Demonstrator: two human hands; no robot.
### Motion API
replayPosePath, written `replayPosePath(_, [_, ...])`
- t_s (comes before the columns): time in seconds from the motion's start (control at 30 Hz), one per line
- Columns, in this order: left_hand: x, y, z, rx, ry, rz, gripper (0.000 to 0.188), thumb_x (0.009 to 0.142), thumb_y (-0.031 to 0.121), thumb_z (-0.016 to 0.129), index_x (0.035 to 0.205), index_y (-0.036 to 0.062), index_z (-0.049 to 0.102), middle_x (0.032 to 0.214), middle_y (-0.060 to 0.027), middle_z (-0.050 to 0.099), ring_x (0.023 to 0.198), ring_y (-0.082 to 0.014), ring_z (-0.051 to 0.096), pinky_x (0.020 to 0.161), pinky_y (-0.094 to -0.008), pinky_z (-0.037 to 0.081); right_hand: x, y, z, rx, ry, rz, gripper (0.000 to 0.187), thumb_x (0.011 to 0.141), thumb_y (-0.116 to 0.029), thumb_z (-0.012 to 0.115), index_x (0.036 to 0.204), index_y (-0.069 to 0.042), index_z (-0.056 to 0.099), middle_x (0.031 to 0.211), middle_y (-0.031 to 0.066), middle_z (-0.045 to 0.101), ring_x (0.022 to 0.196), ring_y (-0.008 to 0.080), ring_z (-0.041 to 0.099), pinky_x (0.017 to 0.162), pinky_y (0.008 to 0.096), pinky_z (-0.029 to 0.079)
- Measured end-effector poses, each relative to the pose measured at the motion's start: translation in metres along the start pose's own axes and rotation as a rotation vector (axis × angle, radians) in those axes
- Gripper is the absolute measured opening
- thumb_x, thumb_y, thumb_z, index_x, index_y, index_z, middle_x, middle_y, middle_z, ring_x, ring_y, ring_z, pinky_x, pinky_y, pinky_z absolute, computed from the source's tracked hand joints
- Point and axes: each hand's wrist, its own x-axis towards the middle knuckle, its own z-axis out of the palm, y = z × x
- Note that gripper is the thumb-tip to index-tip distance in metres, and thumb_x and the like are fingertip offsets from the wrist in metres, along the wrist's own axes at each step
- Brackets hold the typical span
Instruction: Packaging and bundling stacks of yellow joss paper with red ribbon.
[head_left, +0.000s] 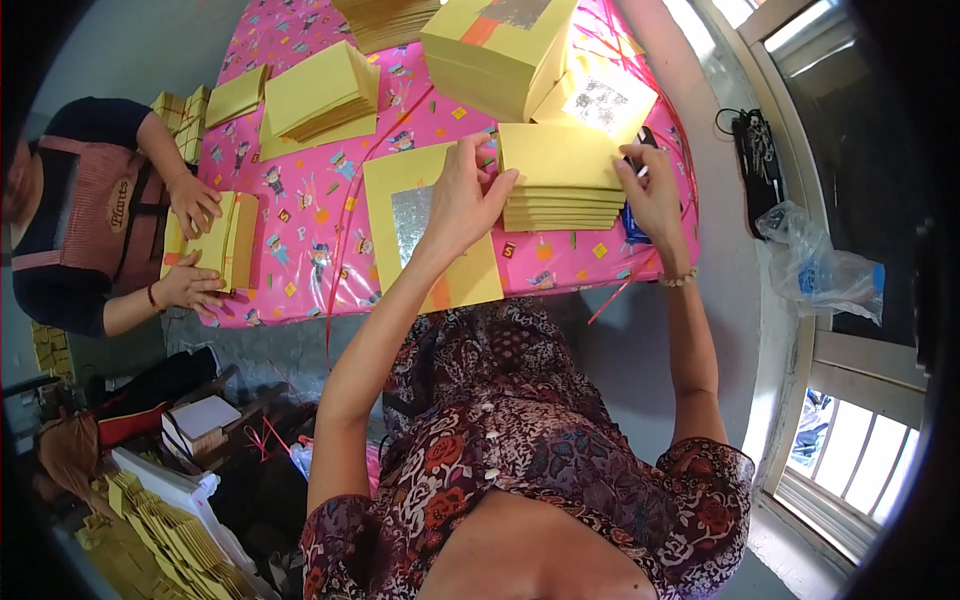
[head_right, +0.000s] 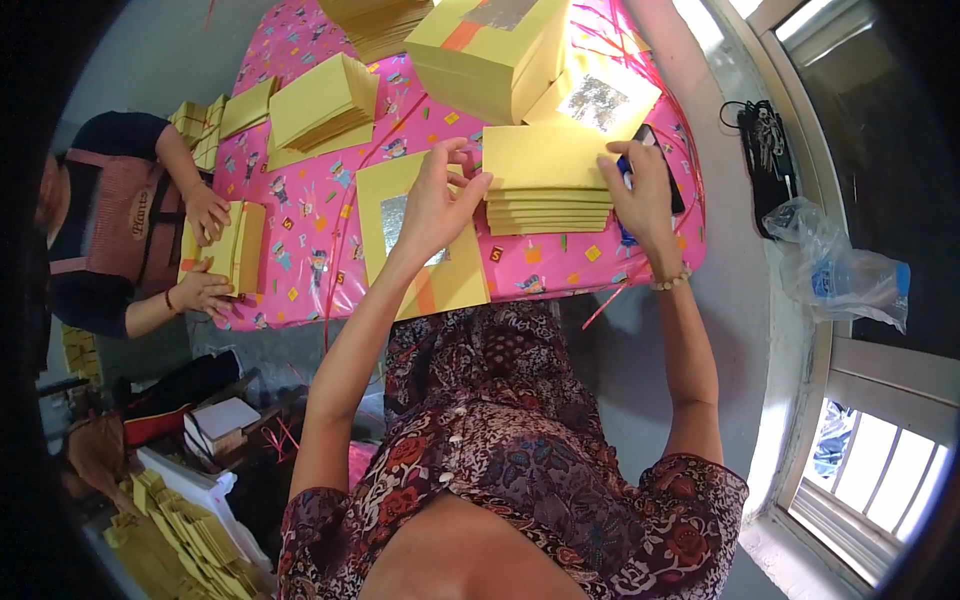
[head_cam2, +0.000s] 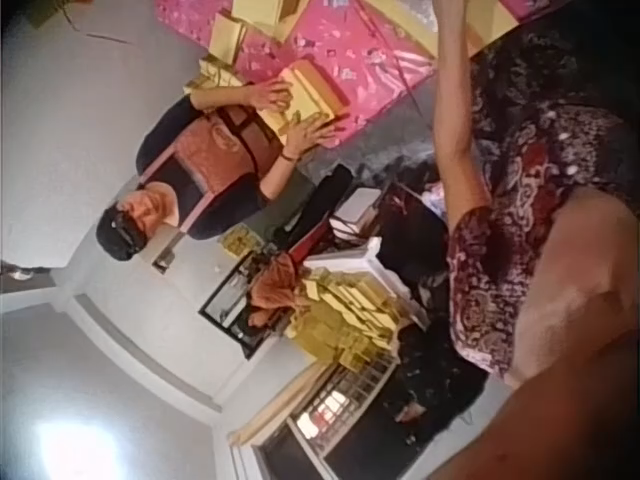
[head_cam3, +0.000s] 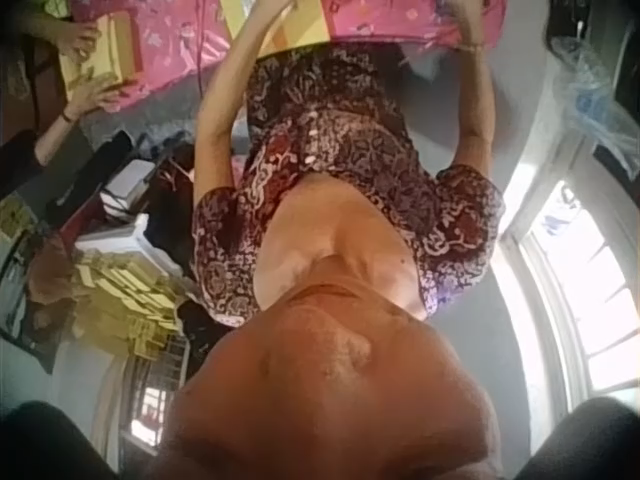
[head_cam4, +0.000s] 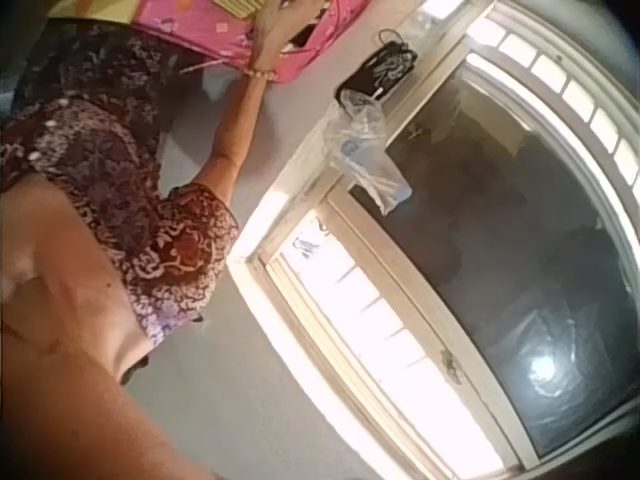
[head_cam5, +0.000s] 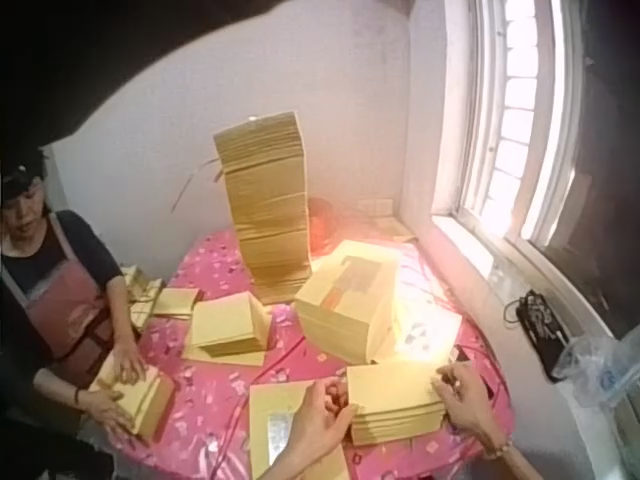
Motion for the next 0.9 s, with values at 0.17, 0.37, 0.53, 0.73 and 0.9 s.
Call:
replayPosePath(0.17, [-0.041, -0.005, -0.052, 0.085, 0.014, 0.051, 0.039, 0.085, 0.021, 0.071, 0.118, 0.005, 0.056, 0.107, -0.0116, 0.061, 0.083, -0.0206, 0.061, 0.069, -0.0316, 0.05, 0.0, -0.071, -0.017, -0.001, 0.075, -0.108, 0.019, 0.088, -0.017, 0.067, 0.103, -0.005, 0.064, 0.096, 0.0105, 0.061, 0.089, 0.0249, 0.059, 0.074, 0.0354, 0.049])
replayPosePath(0.37, [-0.101, -0.02, -0.097, 0.247, -0.354, 0.018, 0.04, 0.074, 0.018, 0.079, 0.106, 0.0053, 0.06, 0.102, -0.0104, 0.059, 0.091, -0.0256, 0.06, 0.079, -0.0347, 0.049, -0.047, -0.124, 0.03, 0.161, -0.505, -0.49, 0.026, 0.077, -0.016, 0.074, 0.096, -0.005, 0.06, 0.091, 0.0109, 0.06, 0.088, 0.0285, 0.061, 0.074, 0.0393, 0.05])
replayPosePath(0.53, [-0.124, -0.024, -0.098, 0.342, -0.367, 0.064, 0.048, 0.064, 0.018, 0.085, 0.102, 0.0062, 0.058, 0.105, -0.0101, 0.054, 0.101, -0.0298, 0.054, 0.085, -0.0406, 0.046, -0.08, -0.134, 0.071, -0.01, -0.638, -0.693, 0.03, 0.073, -0.021, 0.076, 0.09, -0.007, 0.056, 0.087, 0.008, 0.054, 0.085, 0.0265, 0.058, 0.072, 0.0382, 0.05])
replayPosePath(0.73, [-0.124, -0.029, -0.098, 0.384, -0.349, 0.122, 0.038, 0.065, 0.018, 0.084, 0.095, 0.0076, 0.062, 0.095, -0.0077, 0.057, 0.095, -0.0286, 0.056, 0.08, -0.0393, 0.047, -0.078, -0.127, 0.082, 0.018, -0.732, -0.703, 0.027, 0.074, -0.022, 0.075, 0.087, -0.006, 0.057, 0.087, 0.0076, 0.055, 0.085, 0.0263, 0.059, 0.069, 0.0378, 0.05])
replayPosePath(0.9, [-0.123, -0.043, -0.099, 0.138, -0.279, 0.081, 0.021, 0.071, 0.019, 0.081, 0.081, 0.0064, 0.069, 0.08, -0.0046, 0.063, 0.079, -0.0225, 0.06, 0.068, -0.035, 0.048, -0.064, -0.121, 0.079, 0.177, -0.819, -0.569, 0.017, 0.081, -0.02, 0.072, 0.086, -0.005, 0.066, 0.08, 0.0083, 0.058, 0.078, 0.0275, 0.061, 0.068, 0.039, 0.049])
